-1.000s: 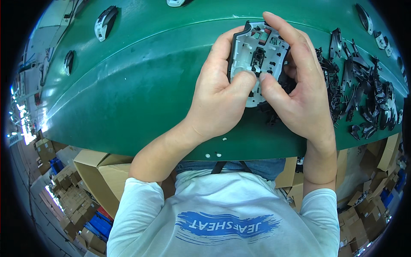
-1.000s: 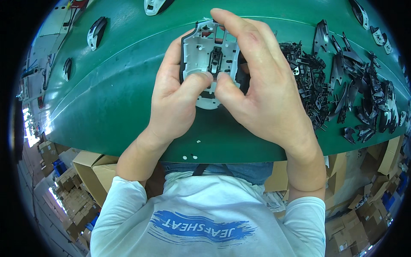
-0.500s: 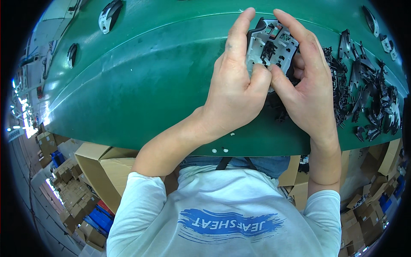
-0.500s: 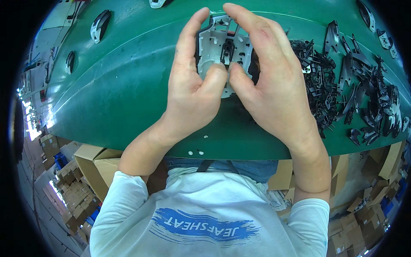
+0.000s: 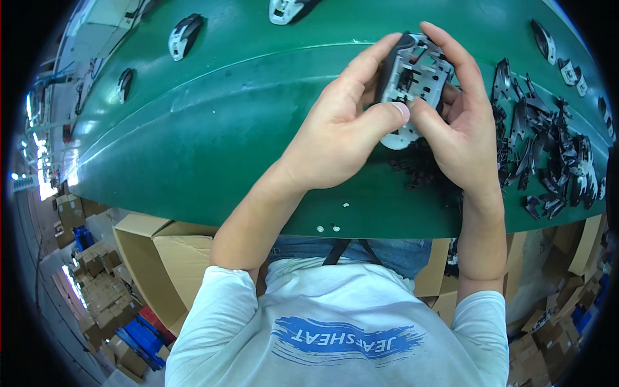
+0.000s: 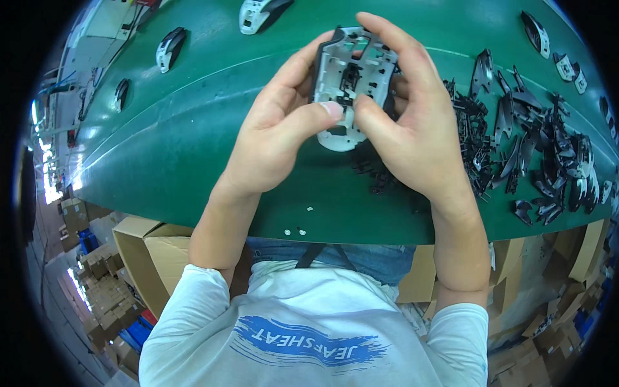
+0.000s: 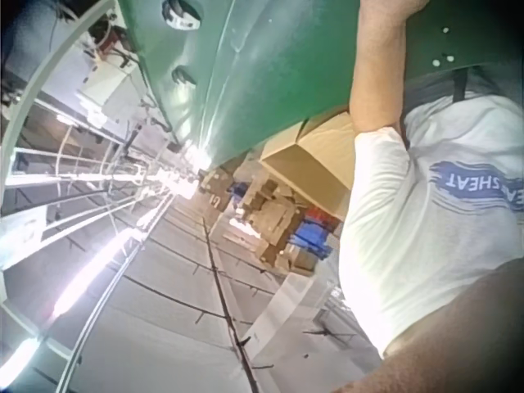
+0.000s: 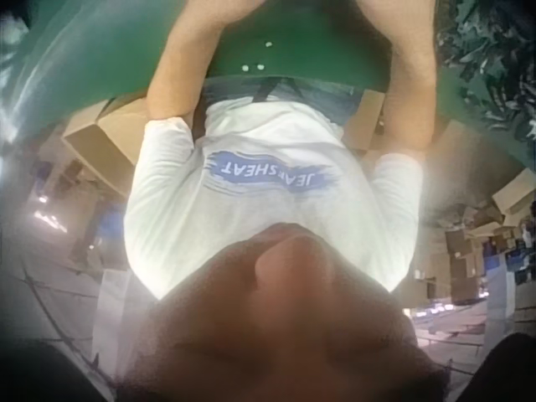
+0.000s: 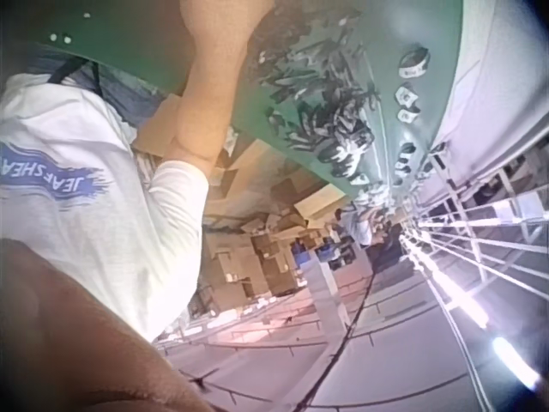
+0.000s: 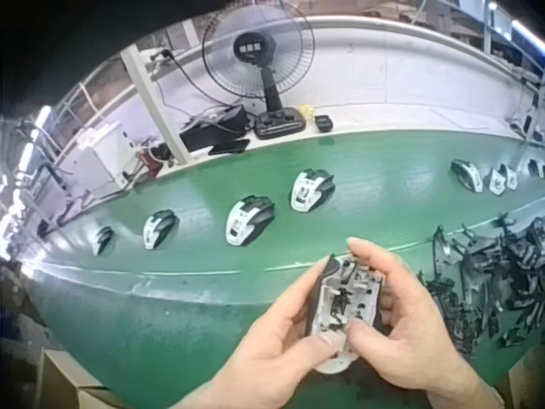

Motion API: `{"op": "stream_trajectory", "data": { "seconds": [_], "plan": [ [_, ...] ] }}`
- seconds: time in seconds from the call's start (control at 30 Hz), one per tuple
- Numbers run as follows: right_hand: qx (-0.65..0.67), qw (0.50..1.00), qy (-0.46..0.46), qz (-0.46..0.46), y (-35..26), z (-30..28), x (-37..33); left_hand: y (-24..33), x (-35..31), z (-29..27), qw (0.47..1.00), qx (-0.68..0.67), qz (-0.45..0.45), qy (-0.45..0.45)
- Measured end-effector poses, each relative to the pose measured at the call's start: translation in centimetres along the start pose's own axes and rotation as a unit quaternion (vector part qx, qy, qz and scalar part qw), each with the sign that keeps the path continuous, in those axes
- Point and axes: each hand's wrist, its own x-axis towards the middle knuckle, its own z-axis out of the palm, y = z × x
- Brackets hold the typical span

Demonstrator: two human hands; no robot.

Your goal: The person assembles computer mouse casings by inserting small plastic components into each shell by hand, repeatedly taking pieces from and placing them into a cardboard box.

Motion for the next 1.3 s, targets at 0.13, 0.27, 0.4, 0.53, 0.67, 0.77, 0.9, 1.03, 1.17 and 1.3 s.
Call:
{"op": "stream_trajectory", "data": {
  "seconds": [0.13, 0.27, 0.4, 0.53, 0.67, 0.77, 0.9, 1.03, 1.17, 1.3],
  "plan": [
    [0.088, 0.995, -0.050, 0.017, -1.2, 0.0, -0.4, 1.4, -1.9, -0.4, 0.987, -0.151, -0.053, -0.025],
    [-0.104, 0.989, -0.094, -0.042, -1.6, 0.5, -1.1, 2.9, -4.6, -0.2, 0.968, -0.216, -0.129, 0.011],
    [0.006, 0.982, -0.187, 0.009, -1.9, 1.8, -2.3, 3.4, -7.8, -2.0, 0.946, -0.297, -0.127, -0.007],
    [0.087, 0.957, -0.275, 0.009, -2.8, 2.3, -2.8, 5.0, -11.4, -3.3, 0.943, -0.305, -0.133, 0.013],
    [-0.063, 0.979, -0.183, -0.066, -2.3, 2.0, -2.4, 8.3, -16.4, -7.6, 0.944, -0.310, -0.032, 0.109],
    [-0.365, 0.899, -0.163, -0.182, -1.2, 0.7, -1.2, 11.9, -22.4, -14.2, 0.946, -0.149, 0.086, 0.275],
    [-0.591, 0.752, -0.190, -0.220, -1.6, 1.7, -1.9, 13.9, -35.3, -23.8, 0.859, 0.058, 0.057, 0.506],
    [-0.628, 0.716, -0.205, -0.228, 0.9, 0.9, -1.9, 10.4, -55.9, -30.7, 0.709, 0.296, -0.188, 0.612],
    [-0.618, 0.729, -0.230, -0.181, 0.9, 0.6, -0.8, 4.3, -72.8, -30.1, 0.598, 0.308, -0.390, 0.629],
    [-0.613, 0.733, -0.226, -0.192, 2.4, 0.7, 0.0, -1.3, -81.7, -25.1, 0.529, 0.371, -0.461, 0.608]
  ]
}}
